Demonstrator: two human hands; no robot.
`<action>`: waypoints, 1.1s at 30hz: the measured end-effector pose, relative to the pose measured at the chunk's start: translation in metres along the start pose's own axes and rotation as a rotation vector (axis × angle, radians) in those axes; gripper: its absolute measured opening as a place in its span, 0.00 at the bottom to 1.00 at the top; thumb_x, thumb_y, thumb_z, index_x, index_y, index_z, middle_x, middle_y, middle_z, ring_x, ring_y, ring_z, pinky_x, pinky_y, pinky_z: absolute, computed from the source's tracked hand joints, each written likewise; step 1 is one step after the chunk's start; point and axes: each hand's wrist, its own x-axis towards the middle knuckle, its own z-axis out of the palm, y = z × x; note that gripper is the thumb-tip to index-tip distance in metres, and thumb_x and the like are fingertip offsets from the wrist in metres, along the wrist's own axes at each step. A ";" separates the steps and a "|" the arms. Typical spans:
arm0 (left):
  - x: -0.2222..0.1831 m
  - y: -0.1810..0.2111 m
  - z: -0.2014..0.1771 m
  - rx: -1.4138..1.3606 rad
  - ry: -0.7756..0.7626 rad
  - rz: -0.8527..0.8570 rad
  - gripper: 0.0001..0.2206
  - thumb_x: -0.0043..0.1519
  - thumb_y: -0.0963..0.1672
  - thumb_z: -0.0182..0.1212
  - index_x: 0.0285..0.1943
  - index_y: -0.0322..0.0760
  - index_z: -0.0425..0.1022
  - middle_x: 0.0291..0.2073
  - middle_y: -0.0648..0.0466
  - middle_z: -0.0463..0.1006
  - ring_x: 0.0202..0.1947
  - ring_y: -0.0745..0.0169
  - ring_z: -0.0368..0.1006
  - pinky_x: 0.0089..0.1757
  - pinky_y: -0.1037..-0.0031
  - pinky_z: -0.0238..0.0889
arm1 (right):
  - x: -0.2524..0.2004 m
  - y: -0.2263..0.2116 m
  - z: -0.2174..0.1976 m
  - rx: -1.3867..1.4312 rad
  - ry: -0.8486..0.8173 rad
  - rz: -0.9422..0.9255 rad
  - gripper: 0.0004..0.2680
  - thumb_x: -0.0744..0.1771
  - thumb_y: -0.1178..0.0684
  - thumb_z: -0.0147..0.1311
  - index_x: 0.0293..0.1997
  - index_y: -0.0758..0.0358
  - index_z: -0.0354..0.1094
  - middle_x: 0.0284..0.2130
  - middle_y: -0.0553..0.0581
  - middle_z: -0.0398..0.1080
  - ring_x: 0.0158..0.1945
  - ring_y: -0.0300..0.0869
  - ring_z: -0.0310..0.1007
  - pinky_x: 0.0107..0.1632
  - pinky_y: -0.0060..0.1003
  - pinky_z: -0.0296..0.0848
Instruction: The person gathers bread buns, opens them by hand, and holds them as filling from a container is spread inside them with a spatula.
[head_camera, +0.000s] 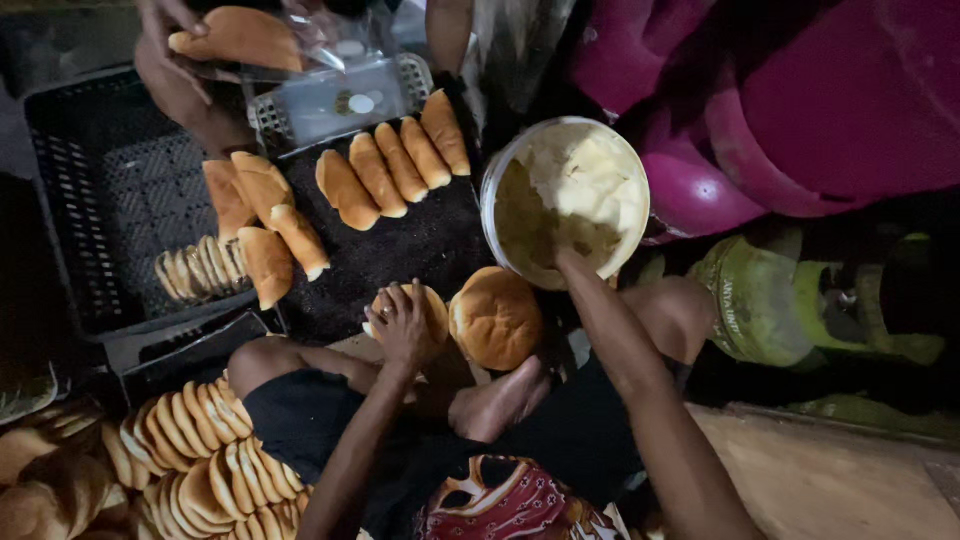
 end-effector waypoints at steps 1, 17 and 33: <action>0.006 -0.002 -0.011 -0.065 -0.147 -0.005 0.46 0.49 0.54 0.68 0.78 0.40 0.55 0.72 0.35 0.55 0.70 0.30 0.49 0.60 0.29 0.37 | -0.003 0.005 -0.005 0.029 -0.020 -0.036 0.11 0.65 0.52 0.54 0.50 0.59 0.76 0.41 0.64 0.78 0.45 0.55 0.79 0.50 0.49 0.76; 0.055 -0.002 -0.019 -2.350 -0.574 -0.456 0.30 0.64 0.62 0.44 0.59 0.42 0.74 0.52 0.47 0.78 0.52 0.50 0.75 0.53 0.54 0.70 | -0.155 -0.025 -0.159 0.583 0.310 -0.534 0.10 0.66 0.49 0.61 0.48 0.60 0.75 0.41 0.61 0.78 0.45 0.51 0.79 0.48 0.46 0.76; 0.046 -0.018 0.011 -2.366 -0.506 -0.621 0.18 0.62 0.50 0.62 0.58 0.41 0.76 0.44 0.51 0.81 0.43 0.52 0.77 0.41 0.49 0.73 | -0.160 -0.095 -0.154 -0.078 0.798 -0.677 0.16 0.63 0.56 0.56 0.57 0.52 0.75 0.37 0.57 0.70 0.39 0.51 0.74 0.39 0.43 0.74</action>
